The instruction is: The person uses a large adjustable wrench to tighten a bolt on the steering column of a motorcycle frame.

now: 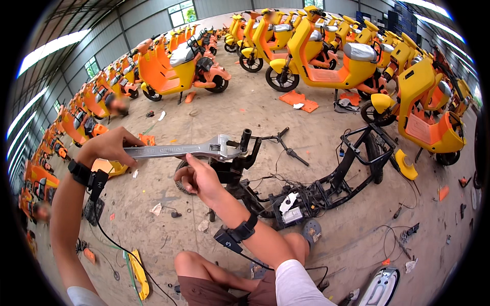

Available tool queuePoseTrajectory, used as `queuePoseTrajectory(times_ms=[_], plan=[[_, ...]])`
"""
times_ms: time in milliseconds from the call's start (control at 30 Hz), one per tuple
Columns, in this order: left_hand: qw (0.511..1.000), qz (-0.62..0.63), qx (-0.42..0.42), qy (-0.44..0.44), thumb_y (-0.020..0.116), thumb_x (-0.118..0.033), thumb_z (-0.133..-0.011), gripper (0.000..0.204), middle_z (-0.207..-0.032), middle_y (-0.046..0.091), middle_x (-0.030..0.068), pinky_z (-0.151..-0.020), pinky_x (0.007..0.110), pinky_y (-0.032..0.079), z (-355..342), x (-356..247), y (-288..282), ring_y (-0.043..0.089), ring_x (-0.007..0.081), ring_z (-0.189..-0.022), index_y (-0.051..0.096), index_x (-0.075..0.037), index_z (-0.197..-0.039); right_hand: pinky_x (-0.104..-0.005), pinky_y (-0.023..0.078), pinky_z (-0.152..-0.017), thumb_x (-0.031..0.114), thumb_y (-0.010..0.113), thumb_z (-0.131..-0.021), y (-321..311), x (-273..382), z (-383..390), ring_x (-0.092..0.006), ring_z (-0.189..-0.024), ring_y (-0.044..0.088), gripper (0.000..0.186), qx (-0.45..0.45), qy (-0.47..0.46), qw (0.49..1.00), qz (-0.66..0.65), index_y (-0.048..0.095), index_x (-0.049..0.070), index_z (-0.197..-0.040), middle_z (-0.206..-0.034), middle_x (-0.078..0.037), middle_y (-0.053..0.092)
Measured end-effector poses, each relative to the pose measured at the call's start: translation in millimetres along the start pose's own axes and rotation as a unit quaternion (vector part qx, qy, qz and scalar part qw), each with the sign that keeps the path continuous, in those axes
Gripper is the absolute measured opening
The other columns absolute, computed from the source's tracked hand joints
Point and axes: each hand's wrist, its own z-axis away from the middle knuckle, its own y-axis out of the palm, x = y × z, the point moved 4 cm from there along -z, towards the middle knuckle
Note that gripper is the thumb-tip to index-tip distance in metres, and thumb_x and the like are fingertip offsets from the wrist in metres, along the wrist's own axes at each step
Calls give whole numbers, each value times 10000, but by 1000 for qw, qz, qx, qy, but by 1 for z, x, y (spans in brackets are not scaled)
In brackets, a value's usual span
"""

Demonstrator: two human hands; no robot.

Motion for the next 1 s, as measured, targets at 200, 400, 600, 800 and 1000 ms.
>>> queuePoseTrajectory(times_ms=[200, 400, 600, 800, 1000], plan=[[1000, 30, 2, 9, 742, -117, -631, 572, -787, 651, 46, -573, 250, 483, 12, 28, 40, 582, 95, -599, 626, 50, -1166, -217, 298, -428, 396, 483, -976, -7, -16, 9, -82, -488, 455, 329, -87, 38, 995, -29, 557, 82, -1040, -817, -91, 665], [994, 79, -38, -65, 740, -86, -637, 573, -738, 629, 55, -471, 251, 457, 51, -3, 75, 554, 84, -507, 606, 68, -1172, -223, 305, -434, 381, 527, -952, -11, -23, 22, -74, -529, 458, 329, -110, 41, 993, -7, 586, 68, -1038, -942, -59, 648], [961, 250, 18, -113, 791, -98, -685, 541, -742, 639, 71, -444, 251, 463, 85, -61, 115, 599, 98, -522, 609, 58, -1170, -240, 339, -447, 343, 438, -980, -5, -17, 31, -91, -524, 490, 367, -132, 22, 990, -50, 575, 34, -1123, -901, -97, 677], [887, 457, -11, -64, 674, 13, -780, 557, -791, 602, 82, -450, 248, 500, 95, -56, 194, 600, 122, -523, 449, 114, -1279, -267, 424, -537, 307, 439, -980, -12, -29, 51, -124, -598, 584, 315, -207, 4, 977, 54, 576, 25, -1015, -750, -90, 679], [708, 703, -29, -68, 634, 15, -867, 214, -637, 571, 102, -411, 303, 477, 116, -54, 315, 572, 216, -451, 499, 69, -1024, -280, 504, -680, 351, 469, -988, -5, -39, 71, -135, -742, 643, 415, -40, -3, 959, 280, 611, -36, -1032, -811, -120, 708]])
